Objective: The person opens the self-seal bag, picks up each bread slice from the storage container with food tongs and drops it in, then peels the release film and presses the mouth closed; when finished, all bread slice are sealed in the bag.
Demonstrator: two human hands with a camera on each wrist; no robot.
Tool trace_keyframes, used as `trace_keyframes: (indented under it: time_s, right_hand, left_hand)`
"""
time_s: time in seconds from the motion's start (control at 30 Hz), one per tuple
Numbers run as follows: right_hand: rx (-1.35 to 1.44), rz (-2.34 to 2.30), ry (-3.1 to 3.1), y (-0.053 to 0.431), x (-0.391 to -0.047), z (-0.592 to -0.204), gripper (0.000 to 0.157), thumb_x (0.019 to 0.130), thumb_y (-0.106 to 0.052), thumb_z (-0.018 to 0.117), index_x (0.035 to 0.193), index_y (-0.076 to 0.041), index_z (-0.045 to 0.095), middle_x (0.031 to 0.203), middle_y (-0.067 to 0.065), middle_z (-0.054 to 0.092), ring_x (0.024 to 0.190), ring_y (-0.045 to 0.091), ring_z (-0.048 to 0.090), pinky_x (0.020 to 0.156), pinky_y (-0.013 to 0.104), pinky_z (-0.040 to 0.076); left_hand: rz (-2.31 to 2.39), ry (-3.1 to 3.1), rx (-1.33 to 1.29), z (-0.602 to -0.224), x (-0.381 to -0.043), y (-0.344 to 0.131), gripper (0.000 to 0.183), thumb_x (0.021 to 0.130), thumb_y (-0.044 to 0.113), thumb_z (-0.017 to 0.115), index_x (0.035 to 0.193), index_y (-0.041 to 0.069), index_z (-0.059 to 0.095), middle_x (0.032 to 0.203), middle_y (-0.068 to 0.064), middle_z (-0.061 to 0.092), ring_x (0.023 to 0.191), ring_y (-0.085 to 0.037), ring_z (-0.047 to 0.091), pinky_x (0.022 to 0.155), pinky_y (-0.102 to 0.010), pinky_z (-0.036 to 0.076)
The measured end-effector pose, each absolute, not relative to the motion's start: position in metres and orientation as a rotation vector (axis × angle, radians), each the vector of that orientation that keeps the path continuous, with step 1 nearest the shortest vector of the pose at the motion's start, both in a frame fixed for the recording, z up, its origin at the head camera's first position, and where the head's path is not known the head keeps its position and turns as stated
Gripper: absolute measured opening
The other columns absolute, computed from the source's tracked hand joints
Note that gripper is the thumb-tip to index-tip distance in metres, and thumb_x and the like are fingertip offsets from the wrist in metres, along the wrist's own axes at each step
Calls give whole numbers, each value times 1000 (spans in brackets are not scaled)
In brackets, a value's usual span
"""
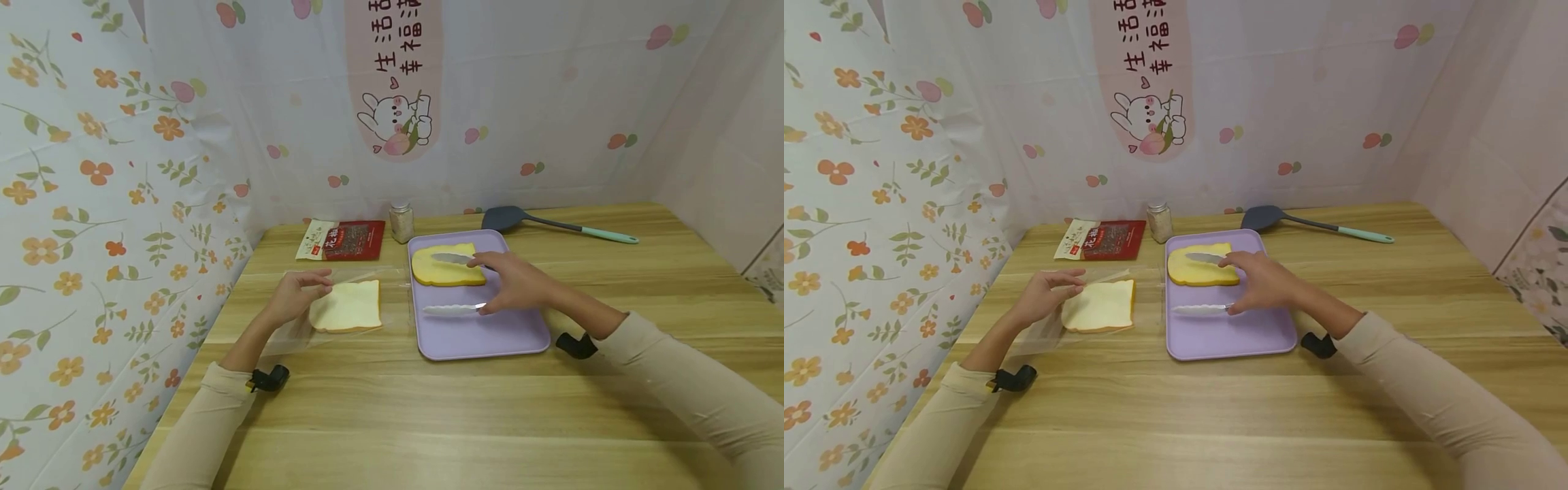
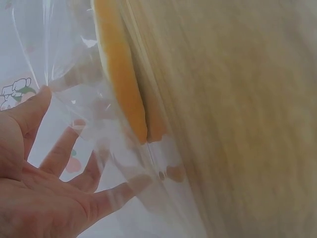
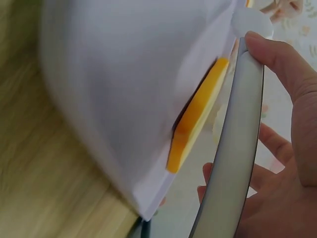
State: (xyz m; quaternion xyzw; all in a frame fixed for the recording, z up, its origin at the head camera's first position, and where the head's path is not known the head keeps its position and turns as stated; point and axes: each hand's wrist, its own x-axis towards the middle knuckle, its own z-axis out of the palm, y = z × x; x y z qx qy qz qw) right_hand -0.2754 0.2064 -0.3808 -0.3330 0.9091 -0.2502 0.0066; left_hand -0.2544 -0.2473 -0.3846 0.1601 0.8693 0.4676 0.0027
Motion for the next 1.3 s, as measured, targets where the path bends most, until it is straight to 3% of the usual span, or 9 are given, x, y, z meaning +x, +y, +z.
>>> trace_keyframes:
  time_s: [0.33, 0.5, 0.73, 1.3]
  right_hand:
    - [-1001, -778, 2876, 222, -289, -383, 84, 66, -34, 93, 134, -2, 55, 146, 23, 48, 130, 45, 45, 104, 61, 34]
    - [-979, -782, 2876, 226, -296, -384, 85, 65, -33, 93, 134, -3, 54, 144, 21, 50, 133, 44, 43, 106, 62, 33]
    - [-971, -747, 2900, 232, -304, -384, 89, 64, -35, 94, 136, -2, 53, 138, 20, 55, 125, 41, 51, 101, 58, 40]
    - [-950, -737, 2846, 241, -310, -374, 89, 67, -29, 93, 137, 4, 50, 144, 27, 47, 132, 46, 43, 105, 60, 35]
  left_hand:
    - [1478, 2716, 494, -385, -254, -248, 22, 94, 9, 69, 107, -9, 72, 138, -20, 57, 127, -41, 53, 98, -55, 47]
    - [1475, 2715, 520, -385, -255, -249, 24, 95, 10, 68, 108, -10, 71, 139, -21, 56, 127, -41, 53, 97, -55, 47]
    - [1469, 2709, 535, -385, -255, -250, 24, 95, 10, 68, 108, -9, 71, 139, -21, 55, 131, -39, 50, 99, -55, 46]
    - [1471, 2703, 530, -387, -257, -251, 23, 95, 10, 67, 108, -9, 71, 139, -22, 55, 134, -39, 47, 104, -57, 40]
